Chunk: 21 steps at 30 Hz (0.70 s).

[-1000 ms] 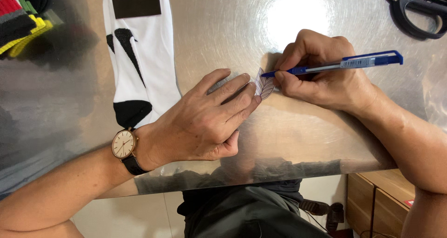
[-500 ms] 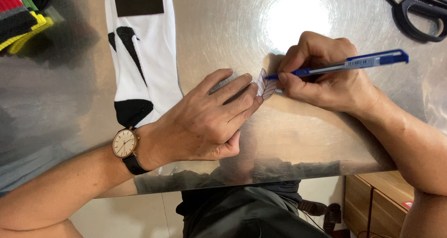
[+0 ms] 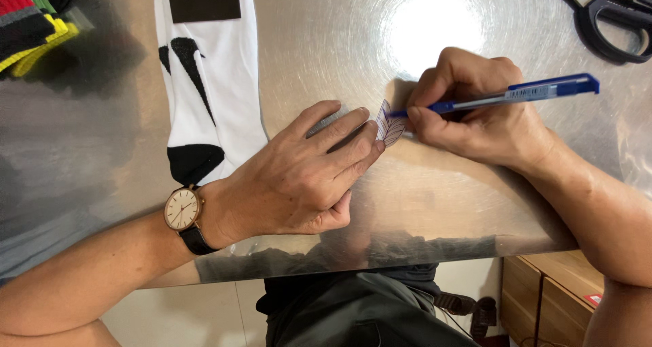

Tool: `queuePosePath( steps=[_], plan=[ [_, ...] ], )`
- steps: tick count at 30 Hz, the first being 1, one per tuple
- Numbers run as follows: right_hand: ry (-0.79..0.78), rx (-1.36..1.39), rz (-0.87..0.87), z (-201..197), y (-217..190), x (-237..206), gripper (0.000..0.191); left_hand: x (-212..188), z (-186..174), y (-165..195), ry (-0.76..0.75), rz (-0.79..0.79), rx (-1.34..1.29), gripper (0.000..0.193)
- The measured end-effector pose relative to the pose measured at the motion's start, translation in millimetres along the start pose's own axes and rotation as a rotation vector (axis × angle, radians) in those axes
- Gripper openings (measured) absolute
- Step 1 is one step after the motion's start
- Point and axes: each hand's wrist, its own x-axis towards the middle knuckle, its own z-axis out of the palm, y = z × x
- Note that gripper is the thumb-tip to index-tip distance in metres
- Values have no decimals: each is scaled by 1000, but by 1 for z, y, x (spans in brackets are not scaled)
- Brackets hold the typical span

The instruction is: The person folds a small white paper, trims it with scissors, and then uses a blue pen to draw a leaf-like pattern on the trimmed piece. The person handles the paper and tools directly on a metal table.

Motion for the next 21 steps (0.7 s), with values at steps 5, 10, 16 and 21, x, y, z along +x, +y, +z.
queuePosePath(
  steps=[5,10,16,21],
  plan=[
    [-11,48,-36,0,2,1,16,0,0,0,-3,-6,4,53],
    [10,-7,-1,0,2,0,16,1,-1,1,0,-2,23,54],
    [6,17,-33,0,-3,-1,16,1,-2,1,-5,-9,-3,53],
    [-40,95,30,-1,-4,0,20,1,-1,1,2,-12,-12,55]
  ],
)
